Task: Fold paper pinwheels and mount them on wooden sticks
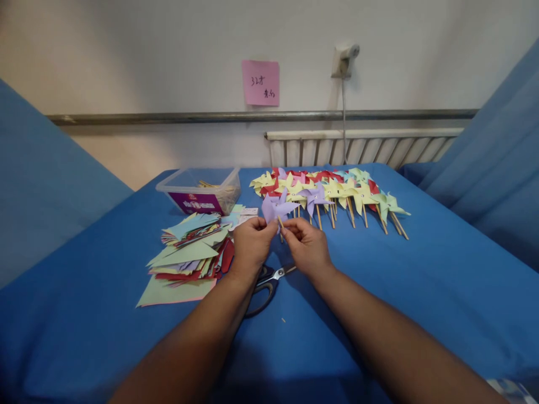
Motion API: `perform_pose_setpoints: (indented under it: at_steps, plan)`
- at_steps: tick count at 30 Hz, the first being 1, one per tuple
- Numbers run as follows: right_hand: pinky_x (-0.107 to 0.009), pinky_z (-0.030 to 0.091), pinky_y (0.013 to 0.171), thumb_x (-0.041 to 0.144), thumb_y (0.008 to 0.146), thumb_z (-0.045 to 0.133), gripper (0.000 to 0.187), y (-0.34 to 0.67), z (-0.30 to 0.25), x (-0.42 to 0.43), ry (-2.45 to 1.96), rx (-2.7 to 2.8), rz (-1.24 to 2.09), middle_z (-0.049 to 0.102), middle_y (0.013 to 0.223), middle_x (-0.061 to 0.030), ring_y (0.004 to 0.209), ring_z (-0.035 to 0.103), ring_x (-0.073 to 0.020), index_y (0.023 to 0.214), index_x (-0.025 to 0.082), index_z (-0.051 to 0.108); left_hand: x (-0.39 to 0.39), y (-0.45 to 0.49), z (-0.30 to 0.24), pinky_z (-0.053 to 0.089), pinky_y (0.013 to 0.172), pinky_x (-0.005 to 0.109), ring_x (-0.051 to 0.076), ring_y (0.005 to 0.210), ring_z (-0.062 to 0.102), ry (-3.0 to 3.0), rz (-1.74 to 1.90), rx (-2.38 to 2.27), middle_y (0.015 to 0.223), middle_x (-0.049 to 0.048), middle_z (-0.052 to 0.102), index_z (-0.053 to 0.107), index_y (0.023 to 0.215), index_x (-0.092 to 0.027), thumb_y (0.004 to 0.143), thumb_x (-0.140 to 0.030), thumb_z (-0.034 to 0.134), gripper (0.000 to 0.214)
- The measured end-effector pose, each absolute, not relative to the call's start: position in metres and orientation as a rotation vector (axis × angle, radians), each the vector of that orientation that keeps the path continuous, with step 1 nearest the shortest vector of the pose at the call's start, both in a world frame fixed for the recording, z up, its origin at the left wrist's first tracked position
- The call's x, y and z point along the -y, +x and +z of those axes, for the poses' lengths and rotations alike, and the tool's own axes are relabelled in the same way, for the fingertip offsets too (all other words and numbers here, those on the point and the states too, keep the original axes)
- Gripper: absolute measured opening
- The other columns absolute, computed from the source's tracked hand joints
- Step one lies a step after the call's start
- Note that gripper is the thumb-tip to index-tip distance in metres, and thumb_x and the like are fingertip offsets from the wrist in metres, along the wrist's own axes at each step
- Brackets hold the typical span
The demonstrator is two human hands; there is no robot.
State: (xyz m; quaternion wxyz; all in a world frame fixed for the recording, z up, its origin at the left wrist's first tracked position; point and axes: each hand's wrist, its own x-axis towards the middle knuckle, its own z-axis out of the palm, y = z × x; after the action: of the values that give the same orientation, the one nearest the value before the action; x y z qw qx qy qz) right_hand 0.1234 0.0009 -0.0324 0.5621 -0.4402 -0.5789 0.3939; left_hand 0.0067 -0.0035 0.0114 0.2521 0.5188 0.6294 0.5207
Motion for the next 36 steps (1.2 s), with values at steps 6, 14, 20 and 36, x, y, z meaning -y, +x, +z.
perform_pose_setpoints:
  at_steps: [6, 14, 20, 36]
  plan:
    - [-0.023, 0.038, 0.047, 0.036, 0.076, 0.066, 0.018, 0.123, -0.028, 0.001, -1.049, 1.336, 0.931, 0.06, 0.06, 0.0023, 0.052, 0.051, -0.0113, 0.084, 0.02, 0.067, 0.004, 0.007, 0.012, 0.027, 0.05, 0.024, 0.009, 0.048, 0.034, 1.422, 1.42, -1.696, 0.046, -0.0052, 0.04, 0.049, 0.046, -0.018, 0.07, -0.033, 0.062, 0.03]
    - [-0.022, 0.033, 0.042, 0.042, 0.071, 0.068, 0.025, 0.12, -0.021, 0.002, -1.019, 1.223, 1.061, 0.06, 0.059, 0.0028, 0.045, 0.045, -0.0085, 0.08, 0.02, 0.064, 0.003, 0.006, 0.008, 0.027, 0.05, 0.025, 0.01, 0.049, 0.036, 1.466, 1.416, -1.75, 0.046, -0.0047, 0.043, 0.05, 0.048, -0.019, 0.069, -0.035, 0.063, 0.029]
    - [-0.021, 0.033, 0.04, 0.046, 0.069, 0.068, 0.029, 0.121, -0.02, 0.0, -1.025, 1.221, 1.102, 0.056, 0.055, 0.0043, 0.043, 0.042, -0.0079, 0.079, 0.019, 0.063, 0.003, 0.006, 0.008, 0.028, 0.052, 0.026, 0.011, 0.049, 0.038, 1.53, 1.408, -1.792, 0.047, -0.0043, 0.046, 0.051, 0.05, -0.02, 0.07, -0.036, 0.062, 0.029]
    - [-0.023, 0.037, 0.047, 0.04, 0.075, 0.064, 0.022, 0.121, -0.022, 0.004, -1.059, 1.283, 0.984, 0.06, 0.061, 0.0018, 0.05, 0.047, -0.0102, 0.08, 0.019, 0.067, 0.005, 0.007, 0.008, 0.03, 0.055, 0.026, 0.012, 0.051, 0.042, 1.553, 1.392, -1.824, 0.05, -0.0035, 0.05, 0.055, 0.052, -0.02, 0.072, -0.035, 0.061, 0.026]
